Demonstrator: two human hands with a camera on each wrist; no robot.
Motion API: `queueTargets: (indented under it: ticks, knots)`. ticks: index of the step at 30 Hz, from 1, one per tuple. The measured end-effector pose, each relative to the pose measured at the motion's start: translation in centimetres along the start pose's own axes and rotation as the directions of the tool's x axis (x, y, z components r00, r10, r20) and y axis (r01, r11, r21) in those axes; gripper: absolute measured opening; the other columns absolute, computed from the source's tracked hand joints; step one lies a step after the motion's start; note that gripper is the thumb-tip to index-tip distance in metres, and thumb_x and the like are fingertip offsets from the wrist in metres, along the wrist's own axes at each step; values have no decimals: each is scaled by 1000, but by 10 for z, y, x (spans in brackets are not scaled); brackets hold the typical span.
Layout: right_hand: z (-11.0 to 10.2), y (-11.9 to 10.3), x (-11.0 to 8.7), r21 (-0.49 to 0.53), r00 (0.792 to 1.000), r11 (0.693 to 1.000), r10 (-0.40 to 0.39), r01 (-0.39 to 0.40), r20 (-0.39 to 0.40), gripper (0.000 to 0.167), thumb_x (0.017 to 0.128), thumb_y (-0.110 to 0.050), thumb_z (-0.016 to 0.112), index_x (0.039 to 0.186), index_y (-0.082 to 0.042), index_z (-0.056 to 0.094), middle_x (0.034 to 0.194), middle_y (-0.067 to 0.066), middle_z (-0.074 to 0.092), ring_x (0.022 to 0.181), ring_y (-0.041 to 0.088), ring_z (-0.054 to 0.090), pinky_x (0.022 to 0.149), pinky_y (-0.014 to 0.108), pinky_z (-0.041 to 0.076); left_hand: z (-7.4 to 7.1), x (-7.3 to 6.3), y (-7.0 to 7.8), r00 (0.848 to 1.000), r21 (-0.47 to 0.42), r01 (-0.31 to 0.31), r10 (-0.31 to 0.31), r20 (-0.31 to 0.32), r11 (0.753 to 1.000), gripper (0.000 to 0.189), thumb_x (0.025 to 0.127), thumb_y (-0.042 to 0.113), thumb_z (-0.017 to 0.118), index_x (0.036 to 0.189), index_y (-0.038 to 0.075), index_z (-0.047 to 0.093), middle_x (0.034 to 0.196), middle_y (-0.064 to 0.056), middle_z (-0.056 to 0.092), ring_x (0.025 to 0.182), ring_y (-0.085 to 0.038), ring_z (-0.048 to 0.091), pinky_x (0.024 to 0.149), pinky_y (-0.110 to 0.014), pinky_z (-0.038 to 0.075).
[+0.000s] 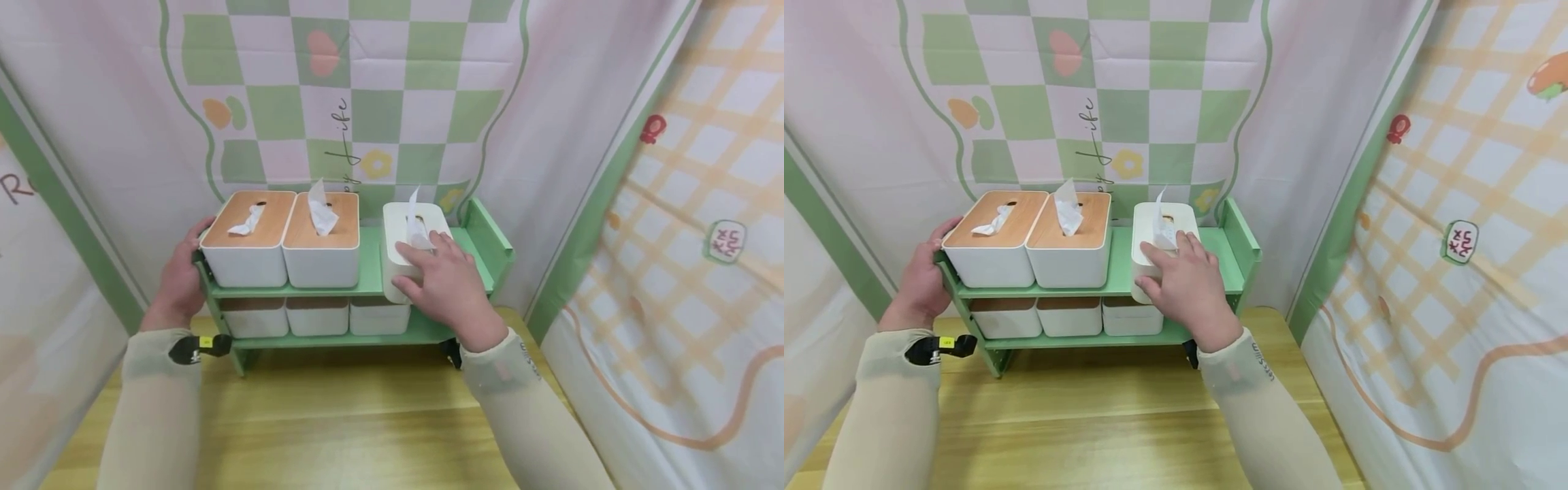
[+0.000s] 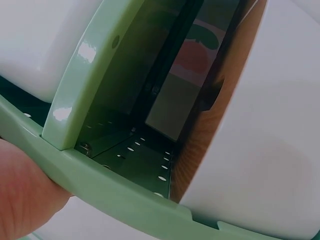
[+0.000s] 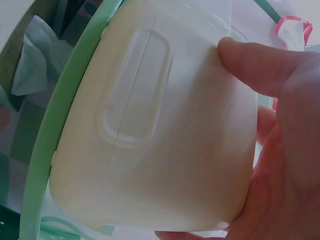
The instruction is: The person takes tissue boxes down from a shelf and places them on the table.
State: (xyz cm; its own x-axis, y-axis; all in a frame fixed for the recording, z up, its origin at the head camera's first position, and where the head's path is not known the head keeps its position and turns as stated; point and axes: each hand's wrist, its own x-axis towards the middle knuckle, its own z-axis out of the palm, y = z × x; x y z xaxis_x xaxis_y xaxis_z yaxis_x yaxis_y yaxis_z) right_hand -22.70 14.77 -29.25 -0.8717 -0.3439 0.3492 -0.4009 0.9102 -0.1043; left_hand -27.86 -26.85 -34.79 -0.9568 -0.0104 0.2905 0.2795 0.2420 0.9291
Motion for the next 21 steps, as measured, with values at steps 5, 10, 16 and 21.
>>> queueTargets:
  ticks: [5, 10, 16, 21]
  knots:
    - [2, 5, -7, 77, 995, 996, -28, 35, -93, 59, 94, -51, 63, 147, -27, 52, 155, 26, 31, 143, 46, 24, 108, 66, 26, -2, -1, -1, 1000, -22, 11, -11, 8, 1000, 58, 108, 45, 26, 161, 22, 16, 162, -14, 22, 147, -36, 18, 117, -56, 16]
    - [9, 20, -22, 372, 954, 928, 89, 24, -286, 62, 94, -41, 65, 149, -16, 48, 157, 15, 33, 141, 39, 30, 107, 66, 29, -4, -3, -2, 1000, 11, 15, -16, 7, 1000, 57, 109, 43, 22, 162, 23, 15, 162, -15, 21, 147, -37, 14, 117, -57, 10]
    - [13, 44, -36, 744, 920, 648, 371, -160, -125, 59, 102, -38, 55, 150, -8, 38, 147, 17, 44, 125, 38, 49, 100, 54, 44, -5, -3, -3, 1000, 7, 26, -27, 16, 1000, 58, 108, 45, 16, 162, 24, 13, 163, -14, 18, 148, -35, 10, 117, -57, 6]
    - [10, 60, -40, 875, 900, 350, 394, -334, 186, 63, 105, -46, 44, 149, -3, 34, 143, 25, 43, 111, 44, 59, 90, 47, 53, -4, -1, -2, 1000, 115, -12, 13, -4, 993, 62, 107, 50, 25, 161, 23, 16, 161, -13, 25, 148, -35, 14, 116, -61, 6]
